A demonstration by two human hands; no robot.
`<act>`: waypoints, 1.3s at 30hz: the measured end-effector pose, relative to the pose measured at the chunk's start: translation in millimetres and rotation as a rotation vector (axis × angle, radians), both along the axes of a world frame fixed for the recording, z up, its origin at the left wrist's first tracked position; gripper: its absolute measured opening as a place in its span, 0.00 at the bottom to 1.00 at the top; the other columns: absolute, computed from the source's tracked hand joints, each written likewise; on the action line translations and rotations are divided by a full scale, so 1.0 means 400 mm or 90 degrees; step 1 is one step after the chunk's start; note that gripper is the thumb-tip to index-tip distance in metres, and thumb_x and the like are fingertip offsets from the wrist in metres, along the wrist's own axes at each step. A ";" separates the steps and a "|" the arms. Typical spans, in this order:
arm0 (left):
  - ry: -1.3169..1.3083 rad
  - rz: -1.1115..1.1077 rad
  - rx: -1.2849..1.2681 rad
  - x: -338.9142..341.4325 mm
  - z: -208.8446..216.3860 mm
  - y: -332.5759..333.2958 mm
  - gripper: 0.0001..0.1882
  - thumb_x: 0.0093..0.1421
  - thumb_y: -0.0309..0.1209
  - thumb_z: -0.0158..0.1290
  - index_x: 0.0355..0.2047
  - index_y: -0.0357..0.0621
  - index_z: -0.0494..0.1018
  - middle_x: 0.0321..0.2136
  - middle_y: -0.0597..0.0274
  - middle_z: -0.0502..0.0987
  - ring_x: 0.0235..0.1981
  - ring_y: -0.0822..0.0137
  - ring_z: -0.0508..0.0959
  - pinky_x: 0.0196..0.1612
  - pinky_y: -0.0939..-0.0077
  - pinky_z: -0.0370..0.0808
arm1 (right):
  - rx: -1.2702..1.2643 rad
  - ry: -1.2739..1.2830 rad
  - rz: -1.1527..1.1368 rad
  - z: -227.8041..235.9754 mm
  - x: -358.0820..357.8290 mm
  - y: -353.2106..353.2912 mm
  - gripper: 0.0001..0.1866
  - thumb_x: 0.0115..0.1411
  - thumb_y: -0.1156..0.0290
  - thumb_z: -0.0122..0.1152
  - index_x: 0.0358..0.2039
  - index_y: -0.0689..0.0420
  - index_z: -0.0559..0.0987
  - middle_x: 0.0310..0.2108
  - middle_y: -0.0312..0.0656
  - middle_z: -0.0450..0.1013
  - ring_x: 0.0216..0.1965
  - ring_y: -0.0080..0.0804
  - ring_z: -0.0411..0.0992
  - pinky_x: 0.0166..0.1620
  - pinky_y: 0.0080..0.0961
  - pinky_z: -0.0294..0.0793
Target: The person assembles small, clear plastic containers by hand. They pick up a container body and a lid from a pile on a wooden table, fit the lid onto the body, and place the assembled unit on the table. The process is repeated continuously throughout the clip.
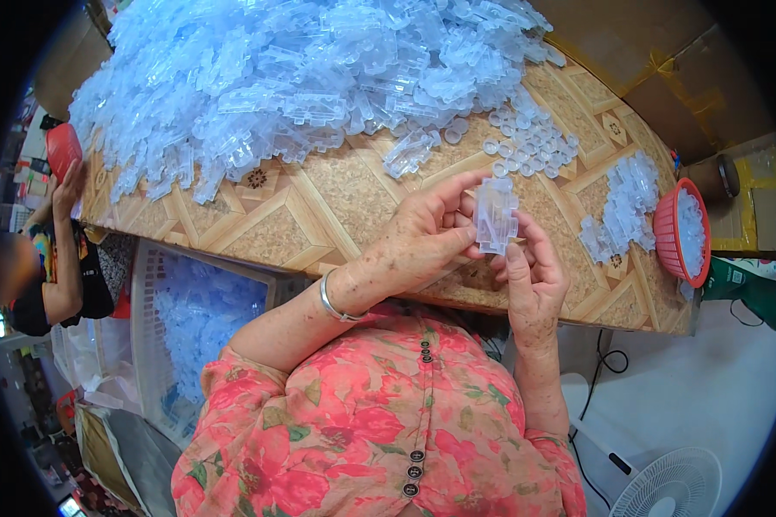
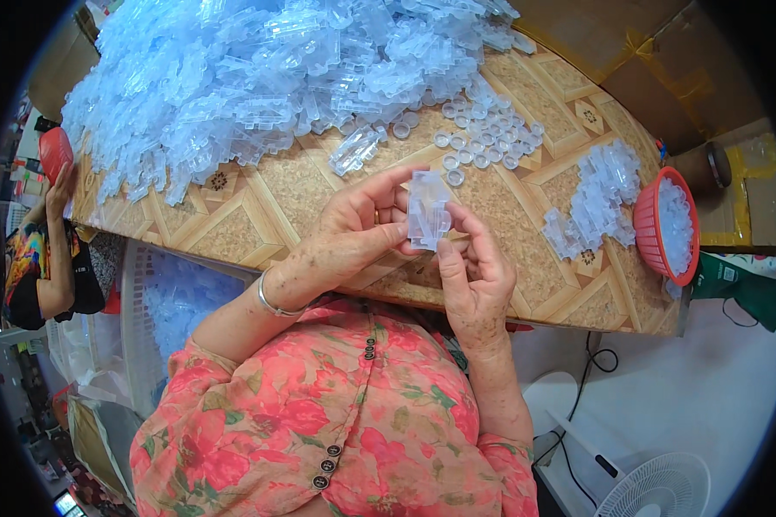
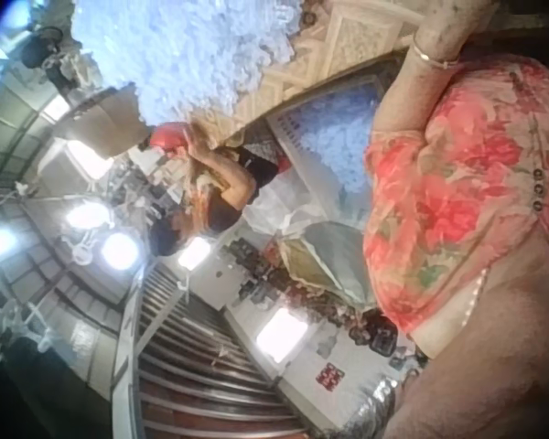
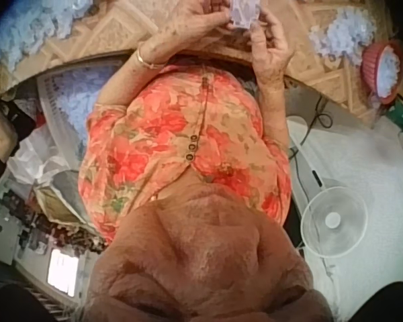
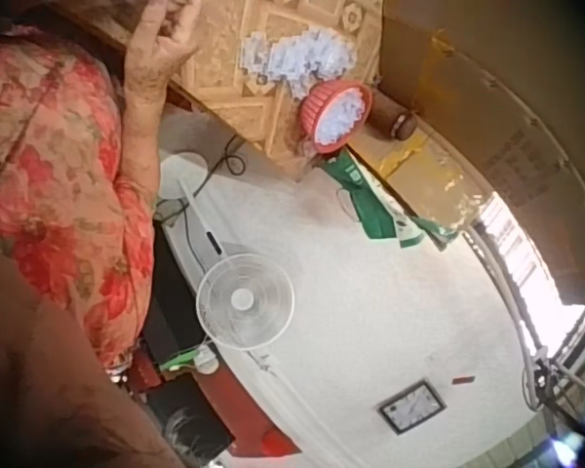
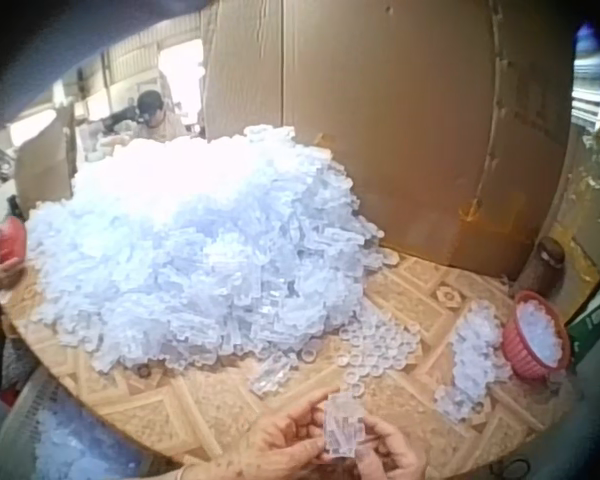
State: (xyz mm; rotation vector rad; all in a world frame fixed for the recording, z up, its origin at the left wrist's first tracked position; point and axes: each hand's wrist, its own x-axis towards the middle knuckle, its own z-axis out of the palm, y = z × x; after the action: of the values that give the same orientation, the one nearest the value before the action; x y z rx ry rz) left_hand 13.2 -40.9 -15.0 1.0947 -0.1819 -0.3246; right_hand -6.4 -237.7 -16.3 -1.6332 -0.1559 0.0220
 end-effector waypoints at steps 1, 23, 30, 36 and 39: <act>-0.002 0.004 0.013 -0.005 0.000 -0.004 0.33 0.67 0.19 0.53 0.72 0.40 0.57 0.49 0.61 0.75 0.46 0.74 0.78 0.46 0.78 0.81 | 0.029 0.016 0.009 0.011 -0.003 0.002 0.24 0.67 0.77 0.63 0.62 0.66 0.72 0.50 0.41 0.76 0.34 0.15 0.74 0.37 0.14 0.75; 0.139 -0.023 -0.008 -0.025 0.038 -0.022 0.11 0.69 0.26 0.55 0.50 0.39 0.72 0.47 0.48 0.81 0.43 0.62 0.85 0.37 0.77 0.86 | -0.726 -0.366 -0.420 0.030 0.148 -0.340 0.14 0.60 0.73 0.66 0.46 0.60 0.81 0.51 0.47 0.75 0.50 0.45 0.74 0.51 0.39 0.75; 0.161 -0.062 -0.050 -0.024 0.050 -0.036 0.19 0.73 0.35 0.51 0.59 0.39 0.67 0.50 0.42 0.79 0.44 0.58 0.86 0.36 0.78 0.86 | -0.571 -0.242 -0.387 -0.011 0.174 -0.372 0.10 0.60 0.72 0.66 0.42 0.57 0.82 0.52 0.47 0.75 0.54 0.47 0.73 0.58 0.41 0.71; 0.156 -0.097 -0.008 -0.029 0.060 -0.042 0.30 0.76 0.42 0.44 0.70 0.37 0.58 0.52 0.39 0.78 0.46 0.57 0.85 0.40 0.74 0.86 | -0.561 -0.298 -0.416 -0.013 0.172 -0.404 0.09 0.61 0.73 0.63 0.41 0.59 0.82 0.51 0.47 0.76 0.55 0.47 0.73 0.58 0.40 0.72; 0.194 -0.082 -0.105 -0.022 0.050 -0.037 0.32 0.76 0.44 0.41 0.71 0.34 0.56 0.56 0.37 0.75 0.50 0.54 0.83 0.44 0.70 0.85 | -0.666 -0.269 -0.430 -0.004 0.160 -0.450 0.09 0.62 0.72 0.61 0.41 0.59 0.82 0.51 0.46 0.76 0.53 0.48 0.73 0.57 0.42 0.72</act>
State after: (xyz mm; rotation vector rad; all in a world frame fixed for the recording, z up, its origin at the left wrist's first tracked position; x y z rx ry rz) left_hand 4.5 -55.7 5.1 0.8603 -0.0076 -0.5770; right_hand 57.5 -417.9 -17.9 -2.6386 0.1255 -0.8933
